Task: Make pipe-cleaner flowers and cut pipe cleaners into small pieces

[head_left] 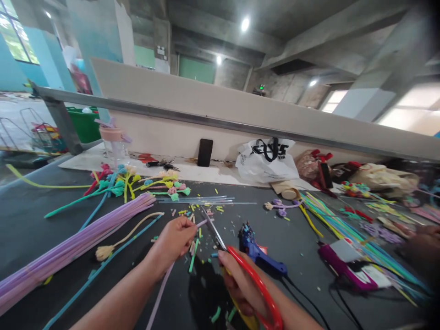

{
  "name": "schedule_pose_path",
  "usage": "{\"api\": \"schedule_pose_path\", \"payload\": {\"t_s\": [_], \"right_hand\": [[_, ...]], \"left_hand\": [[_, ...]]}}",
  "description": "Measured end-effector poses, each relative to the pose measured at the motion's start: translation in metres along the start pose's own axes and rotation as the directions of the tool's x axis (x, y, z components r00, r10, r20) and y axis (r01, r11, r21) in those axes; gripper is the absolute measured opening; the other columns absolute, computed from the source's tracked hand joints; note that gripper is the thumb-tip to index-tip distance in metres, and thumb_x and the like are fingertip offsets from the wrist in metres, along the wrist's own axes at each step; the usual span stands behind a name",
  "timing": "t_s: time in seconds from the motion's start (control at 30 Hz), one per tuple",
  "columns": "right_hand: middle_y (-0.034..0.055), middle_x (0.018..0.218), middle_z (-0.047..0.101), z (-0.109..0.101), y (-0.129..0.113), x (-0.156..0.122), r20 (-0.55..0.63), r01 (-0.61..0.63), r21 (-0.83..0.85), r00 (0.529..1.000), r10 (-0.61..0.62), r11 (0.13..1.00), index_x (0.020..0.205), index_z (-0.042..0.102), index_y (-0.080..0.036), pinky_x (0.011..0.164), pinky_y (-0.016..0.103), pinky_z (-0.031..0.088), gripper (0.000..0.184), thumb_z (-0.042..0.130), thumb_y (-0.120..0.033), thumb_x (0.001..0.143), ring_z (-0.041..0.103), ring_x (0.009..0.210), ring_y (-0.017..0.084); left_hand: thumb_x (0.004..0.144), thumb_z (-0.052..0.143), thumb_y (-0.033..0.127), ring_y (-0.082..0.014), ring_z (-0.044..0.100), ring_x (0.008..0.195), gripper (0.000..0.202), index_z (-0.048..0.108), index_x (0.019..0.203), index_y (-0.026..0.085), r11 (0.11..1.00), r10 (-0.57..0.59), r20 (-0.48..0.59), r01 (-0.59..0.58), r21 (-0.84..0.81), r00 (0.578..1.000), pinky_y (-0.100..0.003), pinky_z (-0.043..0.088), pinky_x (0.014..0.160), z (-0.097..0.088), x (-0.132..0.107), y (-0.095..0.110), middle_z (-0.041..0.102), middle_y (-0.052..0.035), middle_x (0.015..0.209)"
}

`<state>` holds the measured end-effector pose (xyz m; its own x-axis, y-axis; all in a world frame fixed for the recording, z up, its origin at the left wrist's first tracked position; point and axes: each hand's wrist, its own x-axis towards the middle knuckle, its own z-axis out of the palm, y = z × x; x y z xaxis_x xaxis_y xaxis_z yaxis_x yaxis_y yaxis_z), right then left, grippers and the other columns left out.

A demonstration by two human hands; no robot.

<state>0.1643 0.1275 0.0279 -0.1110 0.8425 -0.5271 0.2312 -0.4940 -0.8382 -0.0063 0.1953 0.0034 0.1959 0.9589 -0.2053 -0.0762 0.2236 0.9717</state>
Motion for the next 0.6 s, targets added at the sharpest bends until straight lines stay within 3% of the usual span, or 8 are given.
{"api": "schedule_pose_path", "payload": {"t_s": [0.23,0.4,0.5,0.6], "right_hand": [[-0.0090,0.053,0.037,0.006,-0.007,-0.005,-0.062,-0.033,0.004,0.998,0.034,0.999,0.083,0.042,-0.022,0.025,0.012,0.020,0.029,0.044,-0.051,0.077,0.022,0.031,0.003],[-0.0091,0.048,0.038,0.005,-0.006,-0.011,-0.032,-0.111,0.053,0.993,0.113,0.992,0.083,0.043,-0.021,0.029,0.015,0.028,0.028,0.035,-0.047,0.082,0.028,0.030,0.004],[-0.0091,0.047,0.039,0.007,-0.006,-0.012,-0.022,-0.100,-0.040,0.995,0.099,0.994,0.086,0.044,-0.021,0.032,0.016,0.030,0.028,0.032,-0.046,0.083,0.032,0.030,0.005],[-0.0081,0.052,0.043,0.010,-0.008,-0.011,-0.009,-0.011,-0.197,1.000,0.010,0.980,0.088,0.045,-0.022,0.034,0.016,0.027,0.024,0.036,-0.044,0.082,0.034,0.033,0.005]], "left_hand": [[0.070,0.055,0.036,-0.0010,0.023,0.022,0.022,0.042,0.066,0.019,0.998,-0.016,0.057,0.020,-0.060,0.998,-0.012,0.013,0.025,0.003,0.000,-0.005,0.041,0.0113,0.038],[0.069,0.056,0.037,-0.0010,0.024,0.022,0.025,0.041,0.064,0.019,0.990,0.005,0.040,0.001,-0.144,0.999,-0.013,0.015,0.024,0.002,0.002,-0.007,0.041,0.0109,0.039],[0.070,0.057,0.038,-0.0009,0.026,0.024,0.025,0.041,0.066,0.019,0.978,0.028,0.008,-0.025,-0.206,1.000,-0.013,0.016,0.024,0.000,0.003,-0.007,0.043,0.0104,0.043],[0.069,0.058,0.037,-0.0007,0.024,0.023,0.024,0.041,0.066,0.019,0.971,0.046,-0.005,-0.046,-0.234,0.999,-0.013,0.014,0.024,0.000,0.002,-0.006,0.042,0.0106,0.042]]}}
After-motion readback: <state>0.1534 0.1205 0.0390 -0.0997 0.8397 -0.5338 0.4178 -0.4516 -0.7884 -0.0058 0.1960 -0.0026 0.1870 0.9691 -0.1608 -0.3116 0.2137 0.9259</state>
